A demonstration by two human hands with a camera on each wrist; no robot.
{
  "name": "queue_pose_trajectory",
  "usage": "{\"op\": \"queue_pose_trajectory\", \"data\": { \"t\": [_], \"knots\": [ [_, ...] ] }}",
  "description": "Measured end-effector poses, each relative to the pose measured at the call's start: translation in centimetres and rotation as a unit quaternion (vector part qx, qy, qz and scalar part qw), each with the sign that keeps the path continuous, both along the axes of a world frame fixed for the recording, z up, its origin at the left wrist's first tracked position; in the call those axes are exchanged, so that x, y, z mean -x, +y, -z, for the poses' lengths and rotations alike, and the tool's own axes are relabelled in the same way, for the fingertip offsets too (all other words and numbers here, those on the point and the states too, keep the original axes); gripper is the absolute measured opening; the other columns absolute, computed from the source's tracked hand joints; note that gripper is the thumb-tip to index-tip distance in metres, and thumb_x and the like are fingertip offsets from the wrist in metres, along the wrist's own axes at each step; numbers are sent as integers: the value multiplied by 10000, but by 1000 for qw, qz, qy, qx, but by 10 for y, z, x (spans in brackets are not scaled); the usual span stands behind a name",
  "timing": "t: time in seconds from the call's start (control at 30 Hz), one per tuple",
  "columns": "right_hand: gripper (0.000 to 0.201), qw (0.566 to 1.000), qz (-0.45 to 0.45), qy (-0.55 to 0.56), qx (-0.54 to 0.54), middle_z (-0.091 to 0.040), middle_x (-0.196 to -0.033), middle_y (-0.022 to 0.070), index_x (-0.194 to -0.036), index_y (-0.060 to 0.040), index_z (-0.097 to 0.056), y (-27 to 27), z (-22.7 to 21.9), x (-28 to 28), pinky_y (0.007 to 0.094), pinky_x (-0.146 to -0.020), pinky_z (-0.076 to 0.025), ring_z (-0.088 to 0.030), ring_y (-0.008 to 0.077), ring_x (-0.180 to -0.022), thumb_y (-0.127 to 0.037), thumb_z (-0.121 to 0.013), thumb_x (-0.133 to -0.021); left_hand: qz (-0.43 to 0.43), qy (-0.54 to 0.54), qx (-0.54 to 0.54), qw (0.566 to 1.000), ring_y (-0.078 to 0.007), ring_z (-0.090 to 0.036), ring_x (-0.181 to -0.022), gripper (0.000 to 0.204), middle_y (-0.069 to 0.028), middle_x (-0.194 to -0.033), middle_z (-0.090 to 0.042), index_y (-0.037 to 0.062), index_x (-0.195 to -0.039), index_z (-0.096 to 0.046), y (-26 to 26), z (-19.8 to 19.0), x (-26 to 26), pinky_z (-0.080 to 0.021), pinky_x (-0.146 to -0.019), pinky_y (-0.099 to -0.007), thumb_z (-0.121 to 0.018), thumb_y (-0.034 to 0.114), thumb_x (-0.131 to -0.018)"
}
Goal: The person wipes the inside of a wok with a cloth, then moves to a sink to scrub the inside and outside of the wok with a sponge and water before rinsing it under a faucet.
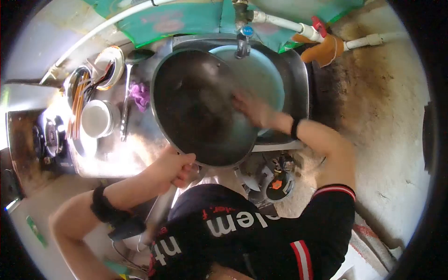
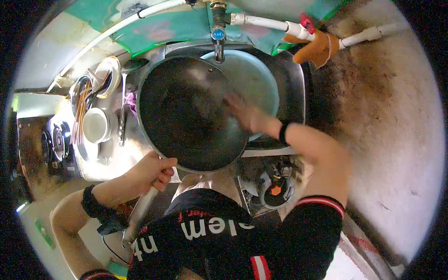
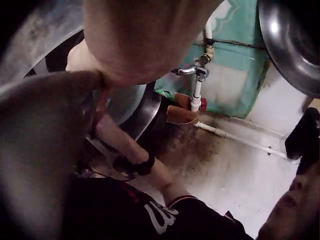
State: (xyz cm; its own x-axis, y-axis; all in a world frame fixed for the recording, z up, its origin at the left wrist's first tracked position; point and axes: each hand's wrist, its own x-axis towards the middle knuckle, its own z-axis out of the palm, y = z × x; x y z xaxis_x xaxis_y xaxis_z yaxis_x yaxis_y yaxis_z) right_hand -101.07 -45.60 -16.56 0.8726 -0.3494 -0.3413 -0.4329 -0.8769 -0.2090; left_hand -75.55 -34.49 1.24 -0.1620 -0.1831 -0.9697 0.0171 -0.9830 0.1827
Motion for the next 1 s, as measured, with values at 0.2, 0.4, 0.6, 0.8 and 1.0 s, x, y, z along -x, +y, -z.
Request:
{"op": "queue_pose_trajectory", "data": {
  "t": [0.2,0.4,0.6,0.8,1.0],
  "knots": [
    [707,905,186,-378,57,-53,-1394,288,-1355,-26,-176,-39,40,-155,485,-1052,-154,-95,456,-1285,-125,-558,-769,3,15,-2,1000,-66,-335,-461,150,26,-594,-364,112,-804,-410,1,2,-3,-251,-365,-219,-526,187,-862],
    [672,789,114,-442,-411,39,-1451,151,-1399,-118,-83,64,-56,-157,358,-1075,-89,-66,296,-1336,-116,-464,-845,35,14,14,999,-62,-309,-458,164,40,-582,-335,115,-767,-410,5,7,-9,-216,-372,-213,-509,195,-870],
    [625,650,300,-611,-339,15,-1436,201,-1386,-47,-26,36,-37,-226,367,-1076,-21,13,334,-1331,-156,-398,-896,5,19,30,999,-48,-291,-459,159,46,-580,-331,109,-768,-419,19,22,-12,-188,-369,-209,-521,184,-864],
    [619,639,456,-529,-321,-77,-1414,237,-1360,17,-88,27,-55,-250,388,-1069,-83,-72,341,-1320,-232,-411,-894,19,38,45,998,-111,-394,-469,197,-33,-625,-426,35,-756,-469,31,52,-24,-308,-324,-259,-555,192,-839],
    [600,579,627,-484,-194,-110,-1380,302,-1355,2,-139,-29,-12,-286,411,-1039,-206,-111,406,-1295,-269,-403,-890,-6,38,38,999,-82,-303,-416,233,-2,-560,-347,69,-687,-411,33,48,-19,-216,-326,-233,-548,167,-848]
  ]
}}
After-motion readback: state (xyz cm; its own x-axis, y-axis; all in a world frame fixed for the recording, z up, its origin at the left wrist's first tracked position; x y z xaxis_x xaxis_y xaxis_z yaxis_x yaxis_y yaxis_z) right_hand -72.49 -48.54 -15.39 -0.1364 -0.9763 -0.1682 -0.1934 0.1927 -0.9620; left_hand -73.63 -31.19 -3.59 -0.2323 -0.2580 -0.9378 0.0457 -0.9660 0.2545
